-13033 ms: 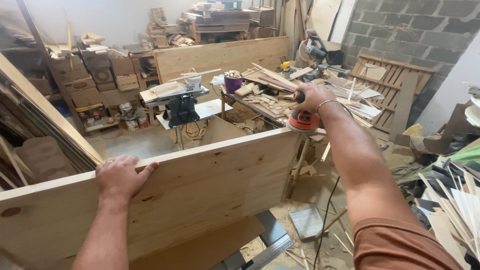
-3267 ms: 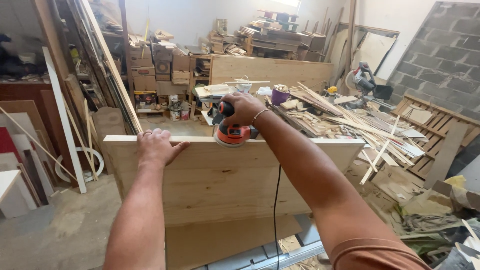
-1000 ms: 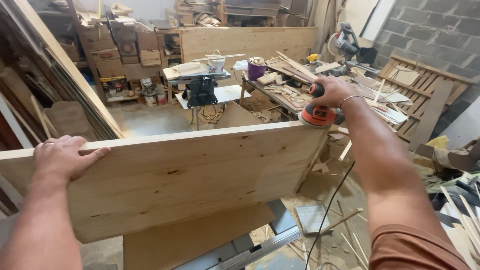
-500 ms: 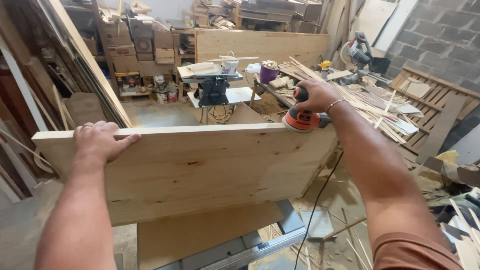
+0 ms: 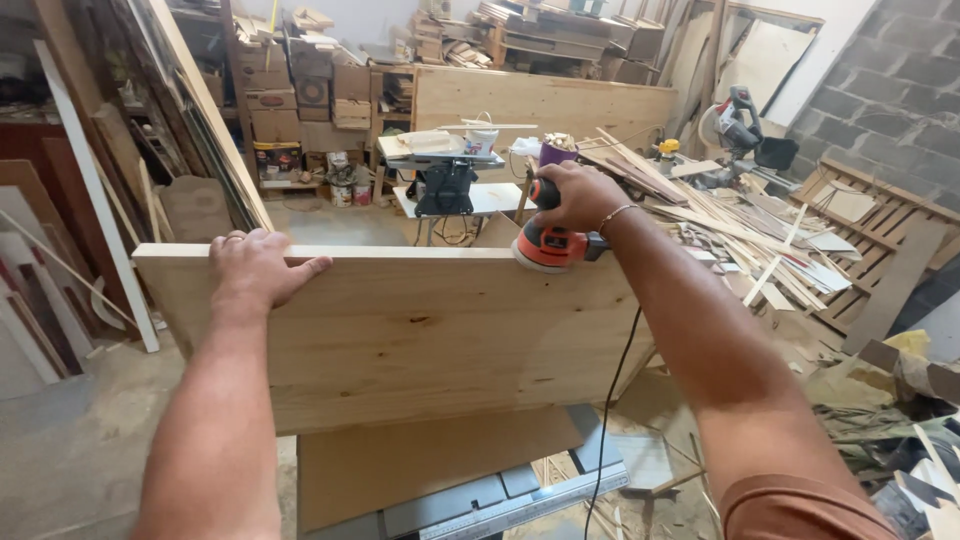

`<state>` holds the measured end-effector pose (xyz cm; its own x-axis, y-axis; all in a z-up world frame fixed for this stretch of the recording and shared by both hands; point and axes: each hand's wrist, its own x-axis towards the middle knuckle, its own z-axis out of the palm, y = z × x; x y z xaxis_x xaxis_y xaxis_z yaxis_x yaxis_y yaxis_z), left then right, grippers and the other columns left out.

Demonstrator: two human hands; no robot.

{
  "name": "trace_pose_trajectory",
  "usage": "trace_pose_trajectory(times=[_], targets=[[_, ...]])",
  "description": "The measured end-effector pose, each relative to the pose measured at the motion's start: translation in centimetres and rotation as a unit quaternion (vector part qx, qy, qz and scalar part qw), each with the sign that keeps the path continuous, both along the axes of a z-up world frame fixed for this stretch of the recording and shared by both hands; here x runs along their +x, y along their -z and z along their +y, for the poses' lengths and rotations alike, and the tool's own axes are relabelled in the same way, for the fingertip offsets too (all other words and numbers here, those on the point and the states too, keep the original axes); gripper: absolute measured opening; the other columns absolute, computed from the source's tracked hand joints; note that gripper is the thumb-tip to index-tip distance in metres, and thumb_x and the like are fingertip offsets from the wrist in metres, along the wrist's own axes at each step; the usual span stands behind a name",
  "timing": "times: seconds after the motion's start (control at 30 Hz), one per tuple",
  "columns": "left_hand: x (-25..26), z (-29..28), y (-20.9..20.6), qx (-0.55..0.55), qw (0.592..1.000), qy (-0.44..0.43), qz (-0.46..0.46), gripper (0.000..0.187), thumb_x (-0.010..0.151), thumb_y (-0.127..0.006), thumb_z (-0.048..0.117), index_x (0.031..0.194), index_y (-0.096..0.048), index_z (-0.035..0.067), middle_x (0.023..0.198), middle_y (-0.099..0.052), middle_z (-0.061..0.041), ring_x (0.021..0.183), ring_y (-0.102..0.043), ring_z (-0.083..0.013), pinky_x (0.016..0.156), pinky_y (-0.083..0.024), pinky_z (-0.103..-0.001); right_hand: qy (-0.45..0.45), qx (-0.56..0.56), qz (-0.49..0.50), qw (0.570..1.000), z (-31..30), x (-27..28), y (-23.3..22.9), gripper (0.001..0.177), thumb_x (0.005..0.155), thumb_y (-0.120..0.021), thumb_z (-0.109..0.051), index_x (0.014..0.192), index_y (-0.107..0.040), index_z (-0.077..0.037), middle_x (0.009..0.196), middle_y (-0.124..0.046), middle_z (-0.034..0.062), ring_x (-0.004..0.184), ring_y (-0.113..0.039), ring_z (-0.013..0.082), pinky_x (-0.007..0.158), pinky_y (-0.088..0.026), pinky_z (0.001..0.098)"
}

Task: Sanding the edges and surface of a large wooden panel using an orbital sander

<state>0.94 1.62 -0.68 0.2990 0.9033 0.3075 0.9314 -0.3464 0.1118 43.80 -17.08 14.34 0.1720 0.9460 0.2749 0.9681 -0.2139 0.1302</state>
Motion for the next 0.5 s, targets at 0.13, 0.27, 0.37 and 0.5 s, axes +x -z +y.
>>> trace_pose_trajectory(times=[0.13,0.27,0.37,0.5], targets=[[-0.1,-0.3,0.1,0.000,1.000,0.003,-0.001,0.093,0.078,-0.033,0.101,0.121,-0.073,0.029,0.131,-0.070,-0.001,0.129,-0.058,-0.0282,0.110,-0.035,-0.039,-0.011,-0.006,-0.004,1.000,0.9,-3.3,-0.2,0.079,0.071,-0.078,-0.064,0.141,-0.053,-0.035,0.128,-0.062,0.0044,0.117,-0.066,0.0357,0.101,-0.054,0.0495],[-0.1,-1.1,-0.3,0.005,1.000,0.000,-0.008,0.092,0.078,-0.034,0.099,0.119,-0.074,0.028,0.129,-0.070,-0.002,0.127,-0.059,-0.0283,0.108,-0.037,-0.039,-0.030,-0.009,-0.001,1.000,2.4,-5.5,-0.3,0.080,0.073,-0.078,-0.061,0.143,-0.053,-0.032,0.130,-0.061,0.0083,0.118,-0.065,0.0384,0.102,-0.053,0.0503],[0.1,-1.0,-0.2,-0.001,1.000,0.004,-0.013,0.089,0.078,-0.038,0.097,0.121,-0.073,0.027,0.131,-0.069,-0.001,0.129,-0.057,-0.0278,0.110,-0.035,-0.039,-0.037,-0.014,0.007,0.999,3.4,-7.4,-0.4,0.078,0.075,-0.077,-0.059,0.144,-0.051,-0.032,0.133,-0.060,0.0078,0.120,-0.063,0.0375,0.102,-0.053,0.0500],[0.2,-0.4,0.2,0.002,1.000,0.012,-0.024,0.093,0.076,-0.037,0.100,0.120,-0.073,0.026,0.131,-0.069,-0.002,0.131,-0.056,-0.0280,0.113,-0.034,-0.041,-0.043,-0.016,0.016,0.999,4.1,-10.2,-0.6,0.078,0.077,-0.077,-0.059,0.145,-0.051,-0.032,0.133,-0.060,0.0069,0.121,-0.063,0.0360,0.103,-0.052,0.0488]])
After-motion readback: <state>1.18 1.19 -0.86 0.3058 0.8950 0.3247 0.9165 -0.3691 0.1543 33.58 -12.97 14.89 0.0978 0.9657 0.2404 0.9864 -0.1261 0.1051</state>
